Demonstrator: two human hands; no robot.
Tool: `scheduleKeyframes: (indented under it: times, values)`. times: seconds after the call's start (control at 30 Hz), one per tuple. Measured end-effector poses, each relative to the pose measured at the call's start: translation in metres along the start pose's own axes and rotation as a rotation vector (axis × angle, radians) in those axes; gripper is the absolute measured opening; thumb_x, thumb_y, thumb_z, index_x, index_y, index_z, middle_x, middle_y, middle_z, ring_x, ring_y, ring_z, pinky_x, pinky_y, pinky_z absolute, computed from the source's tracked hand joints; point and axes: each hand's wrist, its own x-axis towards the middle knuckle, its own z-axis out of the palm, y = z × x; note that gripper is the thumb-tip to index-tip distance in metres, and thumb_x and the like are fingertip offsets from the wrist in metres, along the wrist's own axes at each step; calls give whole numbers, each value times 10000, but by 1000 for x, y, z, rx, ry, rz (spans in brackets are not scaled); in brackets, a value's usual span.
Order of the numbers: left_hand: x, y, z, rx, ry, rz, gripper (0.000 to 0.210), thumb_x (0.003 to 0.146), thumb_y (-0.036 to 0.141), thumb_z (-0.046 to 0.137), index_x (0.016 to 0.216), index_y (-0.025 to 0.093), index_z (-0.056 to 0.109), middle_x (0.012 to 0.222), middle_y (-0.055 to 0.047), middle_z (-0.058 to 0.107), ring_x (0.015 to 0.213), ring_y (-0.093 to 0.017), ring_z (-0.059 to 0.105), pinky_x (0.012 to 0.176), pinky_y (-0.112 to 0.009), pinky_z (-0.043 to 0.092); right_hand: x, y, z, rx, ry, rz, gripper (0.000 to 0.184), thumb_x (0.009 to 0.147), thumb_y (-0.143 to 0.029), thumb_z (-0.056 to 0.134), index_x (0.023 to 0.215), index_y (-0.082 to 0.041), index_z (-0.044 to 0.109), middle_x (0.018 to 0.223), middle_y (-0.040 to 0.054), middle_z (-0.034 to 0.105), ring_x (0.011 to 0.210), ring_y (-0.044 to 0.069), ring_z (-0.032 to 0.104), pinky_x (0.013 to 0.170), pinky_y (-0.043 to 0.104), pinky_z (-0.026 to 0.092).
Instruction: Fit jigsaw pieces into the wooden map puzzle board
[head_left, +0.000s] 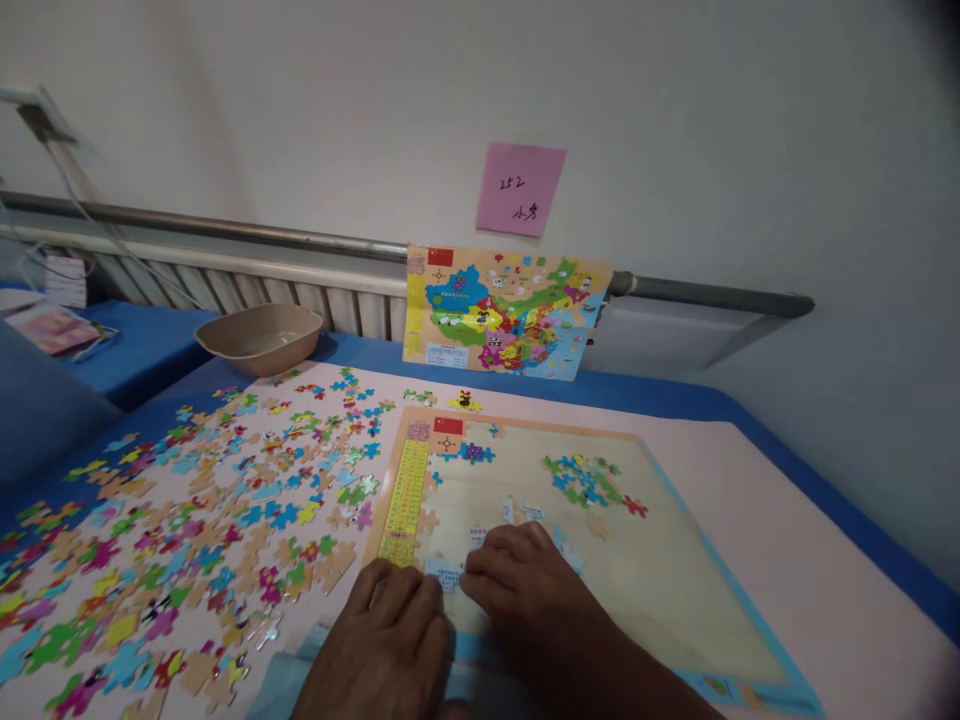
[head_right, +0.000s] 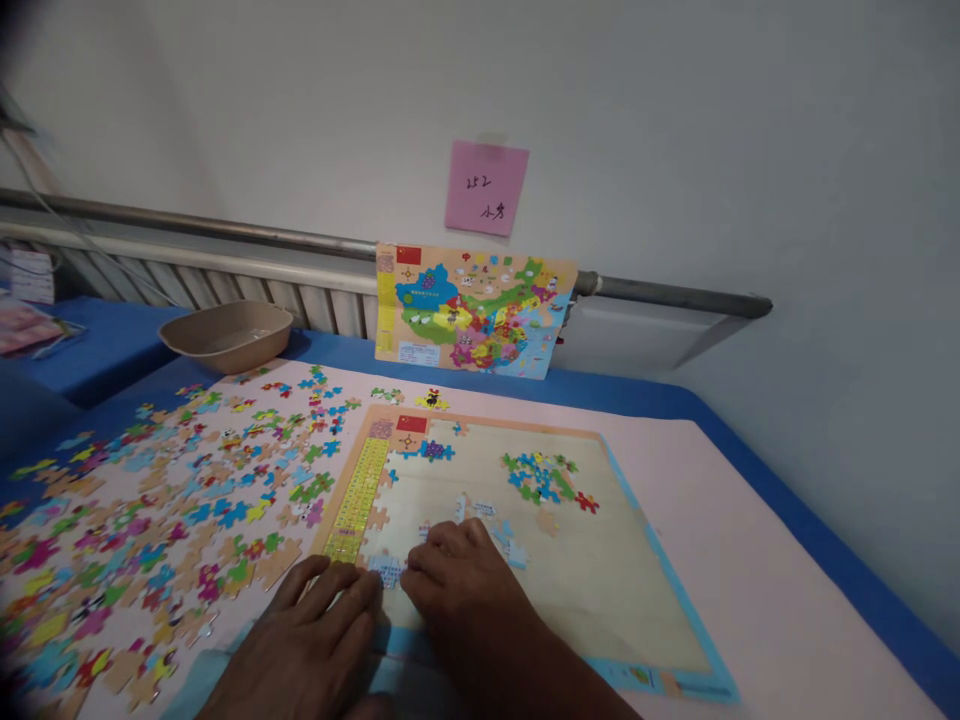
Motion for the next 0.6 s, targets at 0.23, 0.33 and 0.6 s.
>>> scheduleKeyframes:
  times: [0.23,0.33,0.6]
  values:
    - [-6,0,9,-27,-17,-15,484,1005,685,648,896,215,682,1049,-50,729,991,-251,593,983,-430,388,0,-1,-4,67,16,18,152,1005,-93,787,1017,-204,683,1101,3,751,1071,232,584,978,420,319]
    - [-12,1,19,-42,0,-37,541,980,744,633,899,211,685,1065,-70,715,1008,-269,581,985,-452,387,-1,4,-4,71,109,7,204,966,10,668,1011,-189,677,1071,34,740,1023,245,568,967,424,326]
    - [-4,1,9,-19,43,-18,501,1002,700,641,880,215,679,1020,-45,717,977,-252,575,996,-438,369,-4,9,0,52,127,13,229,908,15,543,916,-187,651,925,52,686,941,254,529,923,426,334]
